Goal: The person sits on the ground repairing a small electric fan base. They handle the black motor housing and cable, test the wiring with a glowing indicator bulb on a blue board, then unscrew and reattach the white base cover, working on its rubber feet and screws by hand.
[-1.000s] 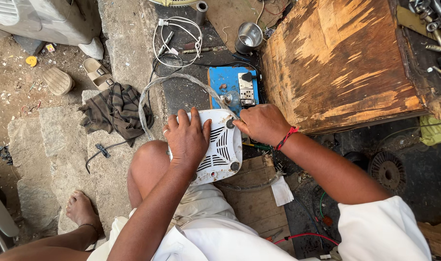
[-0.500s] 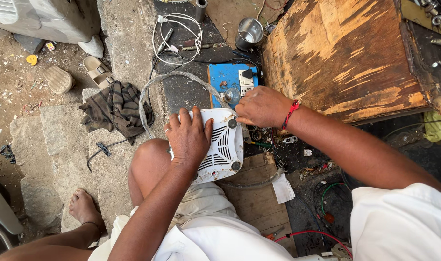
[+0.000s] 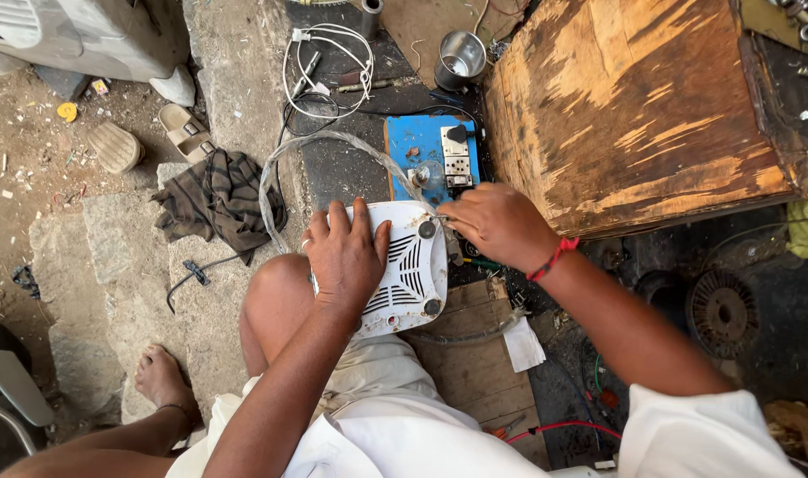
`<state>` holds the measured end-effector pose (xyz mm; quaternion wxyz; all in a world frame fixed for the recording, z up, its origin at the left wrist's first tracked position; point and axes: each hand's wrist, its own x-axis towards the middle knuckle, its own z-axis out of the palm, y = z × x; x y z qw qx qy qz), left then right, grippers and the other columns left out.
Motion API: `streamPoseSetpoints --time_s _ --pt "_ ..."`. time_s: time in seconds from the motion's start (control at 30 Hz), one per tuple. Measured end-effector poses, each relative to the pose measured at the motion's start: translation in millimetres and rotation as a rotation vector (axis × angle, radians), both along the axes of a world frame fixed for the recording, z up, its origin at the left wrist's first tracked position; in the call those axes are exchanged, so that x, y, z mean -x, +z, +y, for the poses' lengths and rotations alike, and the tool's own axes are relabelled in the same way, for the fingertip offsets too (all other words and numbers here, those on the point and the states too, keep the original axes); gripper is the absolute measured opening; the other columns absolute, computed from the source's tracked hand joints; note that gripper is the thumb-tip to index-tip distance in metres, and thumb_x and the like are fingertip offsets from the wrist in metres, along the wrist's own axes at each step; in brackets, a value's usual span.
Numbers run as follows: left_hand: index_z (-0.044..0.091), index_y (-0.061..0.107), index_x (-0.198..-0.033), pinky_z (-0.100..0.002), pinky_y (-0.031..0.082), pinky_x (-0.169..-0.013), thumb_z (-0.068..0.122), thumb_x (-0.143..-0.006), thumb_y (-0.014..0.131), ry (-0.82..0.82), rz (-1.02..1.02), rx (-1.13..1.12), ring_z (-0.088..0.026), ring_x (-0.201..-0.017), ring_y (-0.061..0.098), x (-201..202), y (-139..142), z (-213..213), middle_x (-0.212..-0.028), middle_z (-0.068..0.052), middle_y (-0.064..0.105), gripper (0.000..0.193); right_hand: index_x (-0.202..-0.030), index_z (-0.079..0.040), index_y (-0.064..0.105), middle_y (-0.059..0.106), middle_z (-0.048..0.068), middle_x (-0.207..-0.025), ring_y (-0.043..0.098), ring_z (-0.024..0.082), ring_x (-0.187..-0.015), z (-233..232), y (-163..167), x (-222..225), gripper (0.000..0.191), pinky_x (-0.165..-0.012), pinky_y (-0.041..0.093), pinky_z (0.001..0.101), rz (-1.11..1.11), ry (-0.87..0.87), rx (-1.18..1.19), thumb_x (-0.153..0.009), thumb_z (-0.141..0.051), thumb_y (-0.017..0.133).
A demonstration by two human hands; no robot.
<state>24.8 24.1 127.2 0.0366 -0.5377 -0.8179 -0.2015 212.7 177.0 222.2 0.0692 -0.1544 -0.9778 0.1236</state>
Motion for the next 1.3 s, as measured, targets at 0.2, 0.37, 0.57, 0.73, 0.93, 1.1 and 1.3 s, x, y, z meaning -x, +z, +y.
streamPoseSetpoints --time_s 0.2,0.37,0.57,0.73,0.93,1.1,1.3 --pt "0.008 0.067 -0.131 -0.055 0.046 -0.088 0.049 -0.096 0.061 -0.003 0.011 0.006 -0.038 -0.112 0.056 -4 1 -1 -0.124 -0.017 0.062 0.054 -0.11 -0.005 0.074 0.065 0.01 -0.086 0.065 0.027 -0.081 -31 -21 -31 0.023 -0.07 0.053 0.0389 0.265 -0.335 0.321 -0.088 -0.005 0.07" --pt "0.008 0.066 -0.133 -0.056 0.046 -0.092 0.048 -0.097 0.062 -0.003 0.002 0.022 -0.038 -0.115 0.056 -6 3 -1 -0.124 -0.017 0.062 0.054 -0.111 -0.002 0.074 0.07 0.009 -0.088 0.065 0.021 -0.073 -38 -36 -37 0.018 -0.066 0.052 0.0351 0.345 -0.481 0.58 -0.094 -0.009 0.07" --pt "0.005 0.066 -0.133 -0.055 0.045 -0.095 0.046 -0.098 0.063 -0.031 0.018 0.01 -0.04 -0.119 0.055 -6 1 -5 -0.125 -0.018 0.061 0.054 -0.108 0.0 0.073 0.075 0.01 -0.093 0.074 0.018 -0.081 -48 -51 -31 0.018 -0.068 0.057 0.0307 0.412 -0.575 0.557 -0.094 -0.011 0.07" --pt "0.005 0.067 -0.133 -0.054 0.045 -0.096 0.045 -0.098 0.063 -0.022 0.016 0.012 -0.039 -0.12 0.054 -6 -3 -6 -0.128 -0.018 0.061 0.054 -0.105 0.0 0.072 0.076 0.012 -0.089 0.077 0.02 -0.078 -54 -56 -29 0.017 -0.066 0.058 0.0311 0.417 -0.639 0.519 -0.093 -0.012 0.073" --pt "0.005 0.067 -0.133 -0.056 0.044 -0.095 0.046 -0.097 0.063 -0.023 0.042 0.051 -0.038 -0.122 0.054 -8 -4 -7 -0.128 -0.018 0.06 0.055 -0.101 -0.001 0.072 0.078 0.012 -0.088 0.078 0.02 -0.076 -59 -59 -23 0.016 -0.064 0.059 0.0314 0.397 -0.683 0.564 -0.093 -0.015 0.074" --pt "0.006 0.067 -0.134 -0.056 0.044 -0.096 0.046 -0.097 0.063 -0.02 0.036 0.052 -0.038 -0.123 0.053 -9 -5 -7 -0.129 -0.018 0.059 0.055 -0.099 -0.001 0.071 0.077 0.012 -0.086 0.077 0.021 -0.077 -64 -60 -22 0.016 -0.064 0.058 0.0323 0.417 -0.672 0.552 -0.093 -0.015 0.074" --pt "0.006 0.066 -0.135 -0.056 0.044 -0.096 0.046 -0.097 0.063 -0.031 0.035 0.061 -0.038 -0.122 0.053 -10 -3 -8 -0.129 -0.018 0.059 0.055 -0.097 -0.002 0.071 0.076 0.012 -0.083 0.076 0.023 -0.073 -70 -61 -18 0.016 -0.061 0.057 0.0331 0.412 -0.678 0.53 -0.092 -0.016 0.075"
